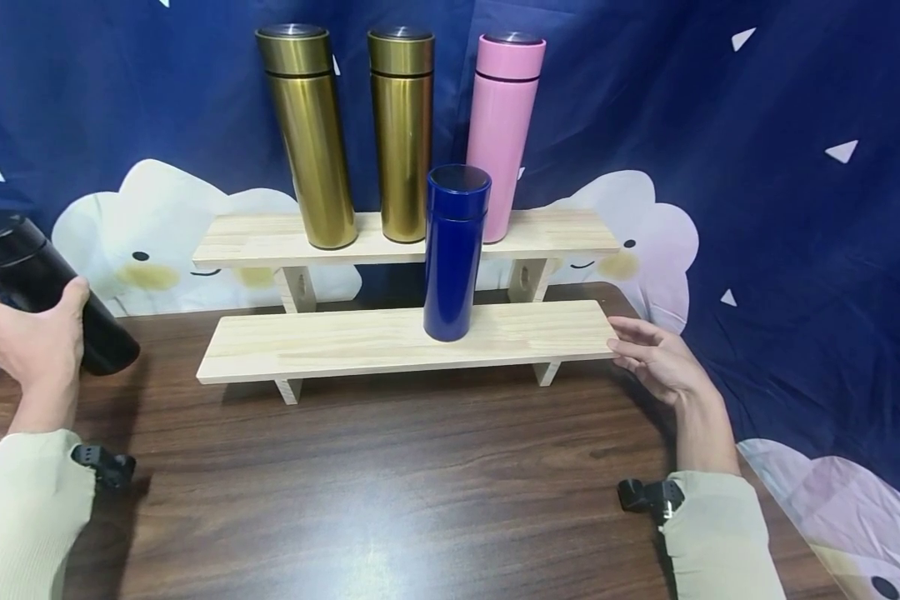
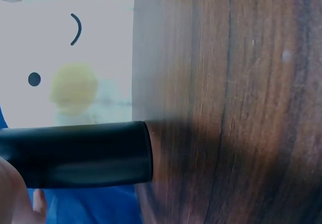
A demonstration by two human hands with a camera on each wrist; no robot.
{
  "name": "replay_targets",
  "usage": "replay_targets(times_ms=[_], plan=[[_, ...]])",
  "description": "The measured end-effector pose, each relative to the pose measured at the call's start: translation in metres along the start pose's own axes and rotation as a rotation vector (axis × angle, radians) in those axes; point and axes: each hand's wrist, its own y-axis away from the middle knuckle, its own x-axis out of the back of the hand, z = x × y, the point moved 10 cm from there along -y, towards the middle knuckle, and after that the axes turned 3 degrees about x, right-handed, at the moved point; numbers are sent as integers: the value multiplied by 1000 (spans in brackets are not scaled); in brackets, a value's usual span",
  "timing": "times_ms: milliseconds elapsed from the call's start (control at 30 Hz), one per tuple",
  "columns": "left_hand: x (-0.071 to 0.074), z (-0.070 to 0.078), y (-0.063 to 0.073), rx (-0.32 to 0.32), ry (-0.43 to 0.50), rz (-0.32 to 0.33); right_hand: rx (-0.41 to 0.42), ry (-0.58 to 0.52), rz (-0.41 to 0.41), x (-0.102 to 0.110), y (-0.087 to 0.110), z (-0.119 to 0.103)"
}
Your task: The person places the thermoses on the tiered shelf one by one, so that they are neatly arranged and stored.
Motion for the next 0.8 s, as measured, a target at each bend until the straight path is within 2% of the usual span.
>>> replay_targets(times_ms=[200, 400, 567, 800], plan=[[-4, -11, -7, 63, 1, -27, -3, 11, 5, 1, 0, 1], [-5, -14, -1, 127, 1, -61, -8, 29, 5, 0, 1, 2], [-10, -10, 1, 117, -6, -113, -4, 19, 15, 1, 2, 2], [-13, -12, -4, 130, -4, -125, 2, 31, 8, 0, 1, -1]])
